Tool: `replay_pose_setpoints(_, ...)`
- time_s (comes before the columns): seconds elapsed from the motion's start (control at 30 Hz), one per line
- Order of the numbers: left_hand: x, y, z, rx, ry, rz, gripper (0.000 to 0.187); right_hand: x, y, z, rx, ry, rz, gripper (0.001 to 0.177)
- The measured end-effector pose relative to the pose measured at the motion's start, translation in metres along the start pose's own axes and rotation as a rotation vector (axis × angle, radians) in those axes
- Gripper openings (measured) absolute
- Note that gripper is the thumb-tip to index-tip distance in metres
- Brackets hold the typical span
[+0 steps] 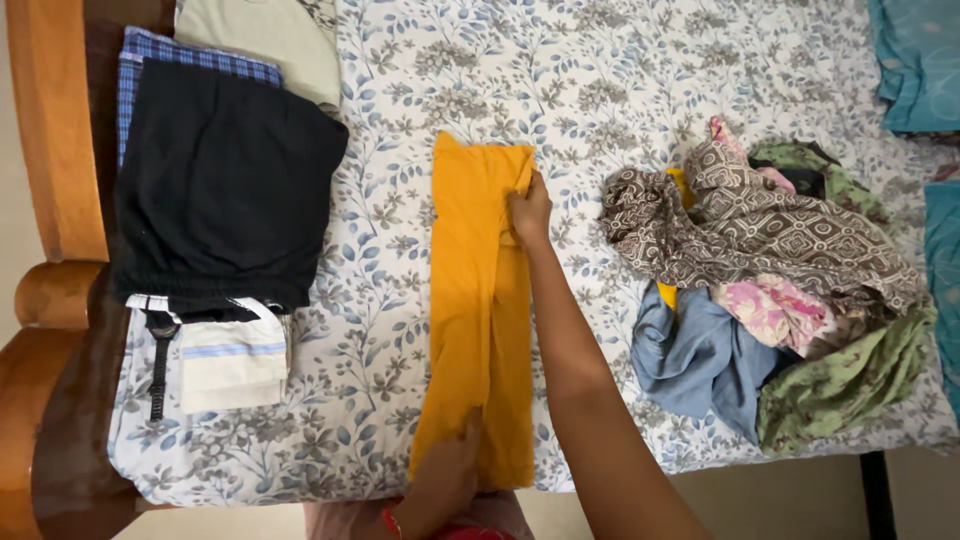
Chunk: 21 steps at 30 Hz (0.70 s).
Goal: The person folds a yellow t-shirt and a pair of patterned shorts on a bed, placing them onto a stack of folded items.
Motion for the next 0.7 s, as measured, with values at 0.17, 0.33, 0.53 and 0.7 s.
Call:
replay_pose_setpoints(0.17, -0.045, -0.007, -0.025, -0.024, 0.044, -0.023, 0.06, -0.024, 0.011, 0.01, 0.165, 0.31, -0.191, 0.041)
replay_pose_setpoints(0.33, -0.115, -0.08, -0.04, -0.044, 0.024, -0.258, 0.021, -0.041, 0.033, 0.021, -0.141, 0.354, -0.342, 0.033)
replay_pose_setpoints(0.53, -0.152, -0.206, -0.044, 0.245, -0.129, -0.531, 0.057, -0.045, 0.063, 0.051, -0.414, 0.917, -0.203, 0.024)
replay_pose_setpoints(0.7, -0.149, -0.268, -0.026, 0.248, -0.307, -0.475, 0.071, -0.053, 0.075, 0.056, 0.148, 0.551, -0.251, 0.037)
Point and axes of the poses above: each hand's wrist, its own y-axis away from the middle knuckle, its own x-axis out of the palm, z = x × y, the point moved 3 cm from there along -y, towards the middle knuckle, and after that the axes turned 4 degrees about -x, right-handed, at the moved point
